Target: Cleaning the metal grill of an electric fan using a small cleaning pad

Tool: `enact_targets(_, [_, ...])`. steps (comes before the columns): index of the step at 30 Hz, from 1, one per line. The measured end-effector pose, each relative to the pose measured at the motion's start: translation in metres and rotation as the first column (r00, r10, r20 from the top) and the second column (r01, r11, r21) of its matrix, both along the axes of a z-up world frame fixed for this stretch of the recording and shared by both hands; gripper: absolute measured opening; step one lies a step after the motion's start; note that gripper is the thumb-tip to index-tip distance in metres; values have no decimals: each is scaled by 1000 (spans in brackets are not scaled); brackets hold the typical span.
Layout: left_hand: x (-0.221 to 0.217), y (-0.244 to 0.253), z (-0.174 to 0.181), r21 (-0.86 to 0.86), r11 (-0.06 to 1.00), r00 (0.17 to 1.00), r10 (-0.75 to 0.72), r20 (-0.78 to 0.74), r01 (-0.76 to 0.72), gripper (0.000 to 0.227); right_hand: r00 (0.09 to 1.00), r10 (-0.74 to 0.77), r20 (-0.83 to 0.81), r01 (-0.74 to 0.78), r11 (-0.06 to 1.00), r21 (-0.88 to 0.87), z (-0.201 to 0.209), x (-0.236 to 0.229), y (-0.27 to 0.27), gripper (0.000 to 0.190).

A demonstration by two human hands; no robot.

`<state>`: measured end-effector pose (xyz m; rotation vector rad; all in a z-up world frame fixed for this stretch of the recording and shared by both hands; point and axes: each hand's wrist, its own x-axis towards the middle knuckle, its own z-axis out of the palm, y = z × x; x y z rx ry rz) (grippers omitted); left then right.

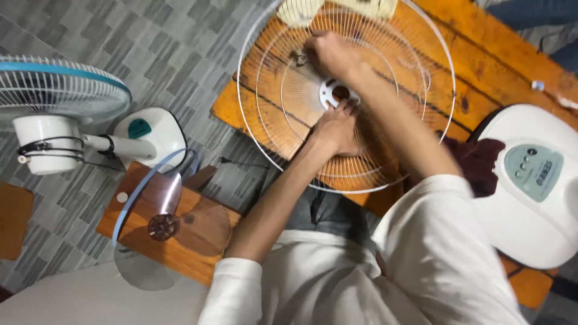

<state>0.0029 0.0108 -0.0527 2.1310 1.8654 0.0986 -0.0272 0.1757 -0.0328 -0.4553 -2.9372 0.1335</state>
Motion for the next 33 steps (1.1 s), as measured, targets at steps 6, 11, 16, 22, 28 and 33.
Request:
enact_targets(6, [1,-9,42,-225,974,1000,-3,-11,0,122,978,161,136,-154,986,-62,39,45,-20,21])
enact_targets(11, [-1,-8,52,-267,964,996,-37,-82,13,109,996,47,-73,-47,999,6,1,-6,-5,26])
enact_targets(16, [2,-7,43,-270,963,997,-19,-71,-1,116,993,118,-21,-120,984,-133,25,41,-14,16])
enact_targets(22, [0,-9,52,-278,961,1000,3,-17,-8,115,985,172,-32,-174,978,-118,16,35,6,15])
enact_targets(28, [1,-9,46,-258,966,1000,28,3,-26,120,996,32,-79,-30,999,27,12,27,9,10])
enact_targets(33, [-2,-13,62,-307,951,1000,27,1,-25,124,985,172,-19,-173,969,-178,34,60,-2,12])
